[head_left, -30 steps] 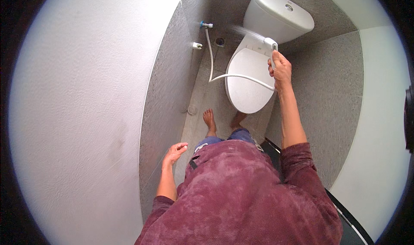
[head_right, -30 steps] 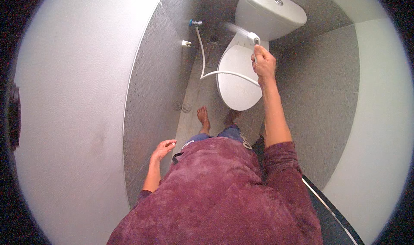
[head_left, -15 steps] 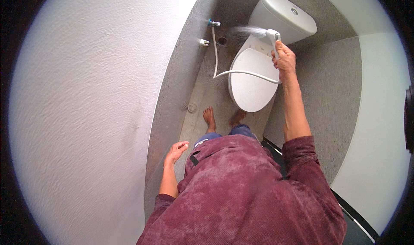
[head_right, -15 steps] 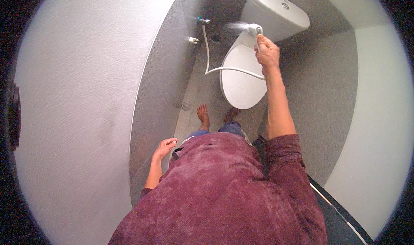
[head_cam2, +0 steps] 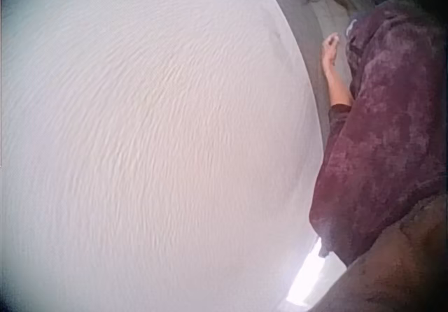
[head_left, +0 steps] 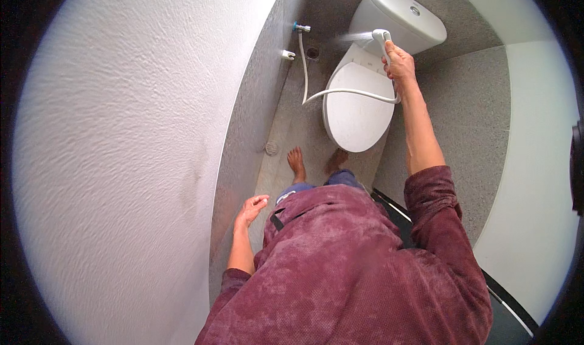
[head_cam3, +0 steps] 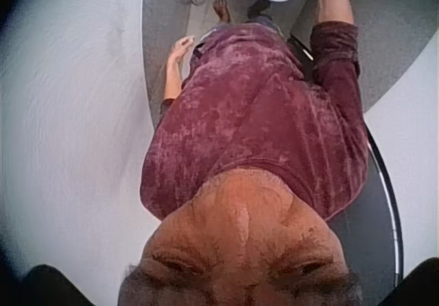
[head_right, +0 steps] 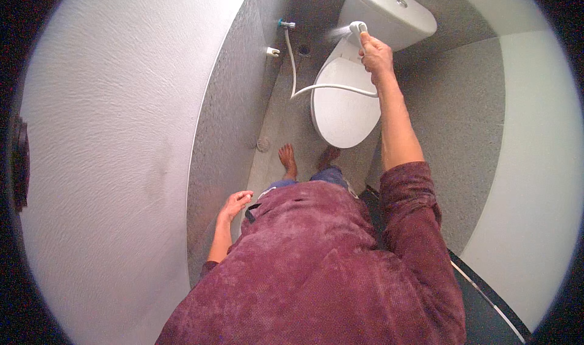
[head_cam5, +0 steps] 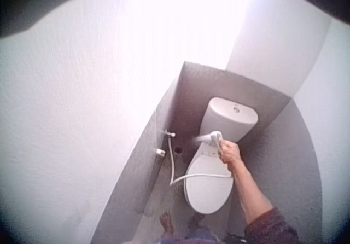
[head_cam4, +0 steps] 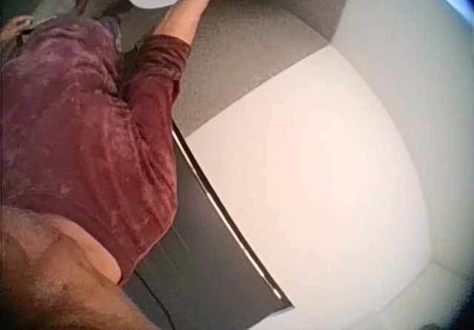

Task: The person uses a handheld bidet sprayer to rinse the bathroom floor, sink, and toilet area. They remove the floor drain cover, rinse it, and then replace it while continuing to spray the floor.

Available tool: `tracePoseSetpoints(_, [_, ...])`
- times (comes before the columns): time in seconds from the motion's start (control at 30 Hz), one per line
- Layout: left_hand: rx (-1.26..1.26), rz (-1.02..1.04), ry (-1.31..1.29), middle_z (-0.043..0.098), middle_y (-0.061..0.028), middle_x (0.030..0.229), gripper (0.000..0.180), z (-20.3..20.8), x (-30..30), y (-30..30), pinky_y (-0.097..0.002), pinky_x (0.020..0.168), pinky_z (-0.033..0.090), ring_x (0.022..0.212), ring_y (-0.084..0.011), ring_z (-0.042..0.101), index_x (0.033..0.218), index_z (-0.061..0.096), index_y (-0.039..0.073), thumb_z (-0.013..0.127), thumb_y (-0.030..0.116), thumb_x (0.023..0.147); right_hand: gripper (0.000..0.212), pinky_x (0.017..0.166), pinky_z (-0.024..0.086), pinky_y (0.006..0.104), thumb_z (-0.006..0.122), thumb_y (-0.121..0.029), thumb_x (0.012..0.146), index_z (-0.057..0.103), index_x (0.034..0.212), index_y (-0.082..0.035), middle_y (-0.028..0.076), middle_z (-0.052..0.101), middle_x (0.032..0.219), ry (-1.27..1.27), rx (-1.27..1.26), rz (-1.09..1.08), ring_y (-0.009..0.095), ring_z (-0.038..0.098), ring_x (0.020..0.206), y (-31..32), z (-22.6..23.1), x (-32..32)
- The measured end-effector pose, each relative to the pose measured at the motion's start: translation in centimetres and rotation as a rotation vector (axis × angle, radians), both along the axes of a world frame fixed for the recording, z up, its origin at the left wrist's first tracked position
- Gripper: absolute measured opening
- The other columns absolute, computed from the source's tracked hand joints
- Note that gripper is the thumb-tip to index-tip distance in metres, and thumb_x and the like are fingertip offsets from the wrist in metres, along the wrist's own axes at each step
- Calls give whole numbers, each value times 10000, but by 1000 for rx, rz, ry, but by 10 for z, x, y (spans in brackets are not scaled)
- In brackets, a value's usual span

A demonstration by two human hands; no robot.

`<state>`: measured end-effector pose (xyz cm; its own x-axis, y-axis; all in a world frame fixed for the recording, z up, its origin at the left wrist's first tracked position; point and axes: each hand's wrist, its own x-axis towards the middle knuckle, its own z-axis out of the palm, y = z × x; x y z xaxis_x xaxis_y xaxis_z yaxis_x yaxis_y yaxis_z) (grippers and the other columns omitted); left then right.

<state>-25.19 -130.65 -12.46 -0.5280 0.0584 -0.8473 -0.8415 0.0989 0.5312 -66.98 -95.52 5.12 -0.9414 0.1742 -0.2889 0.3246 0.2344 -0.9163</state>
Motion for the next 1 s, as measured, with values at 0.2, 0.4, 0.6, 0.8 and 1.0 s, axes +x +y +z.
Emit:
tracePoseSetpoints(0.2, [-22, -15, 11, 638, -4, 1033, 354, -3, 8, 3, -303, 840, 427, 930, -135, 564, 1138, 623, 100, 613, 310, 853, 402, 368, 265, 187, 582, -480, 854, 632, 962, -96, -26, 483, 635, -12, 15, -10, 42, 382, 448, 2, 3, -3])
tracePoseSetpoints(0.4, [2, 5, -2, 630, -12, 1056, 359, -16, 18, -1, -308, 832, 426, 972, -136, 546, 1141, 623, 110, 614, 321, 852, 402, 373, 264, 187, 539, -481, 881, 610, 928, -88, -24, 491, 634, -1, 2, -18, 43, 387, 451, 5, 8, 1])
tracePoseSetpoints(0.6, [19, 57, 36, 629, -20, 1062, 363, -21, 22, -5, -314, 834, 428, 969, -145, 543, 1145, 620, 110, 611, 328, 855, 411, 375, 272, 183, 519, -487, 889, 591, 945, -86, -28, 502, 650, -22, -27, -32, 45, 398, 455, 14, 7, -2])
tracePoseSetpoints(0.8, [29, 13, -4, 624, -8, 1082, 362, -14, 11, -12, -307, 825, 432, 970, -136, 543, 1152, 614, 101, 600, 319, 864, 425, 381, 297, 207, 535, -482, 882, 579, 948, -64, -2, 523, 663, -60, -152, -83, 66, 426, 462, 33, -10, -15])
tracePoseSetpoints(1.0, [41, 31, -84, 623, 11, 1084, 366, -10, -4, -14, -299, 827, 427, 973, -118, 539, 1148, 617, 106, 603, 335, 862, 428, 371, 293, 195, 534, -498, 875, 555, 923, -74, 0, 529, 668, -85, -196, -160, 58, 434, 459, 49, -23, -21])
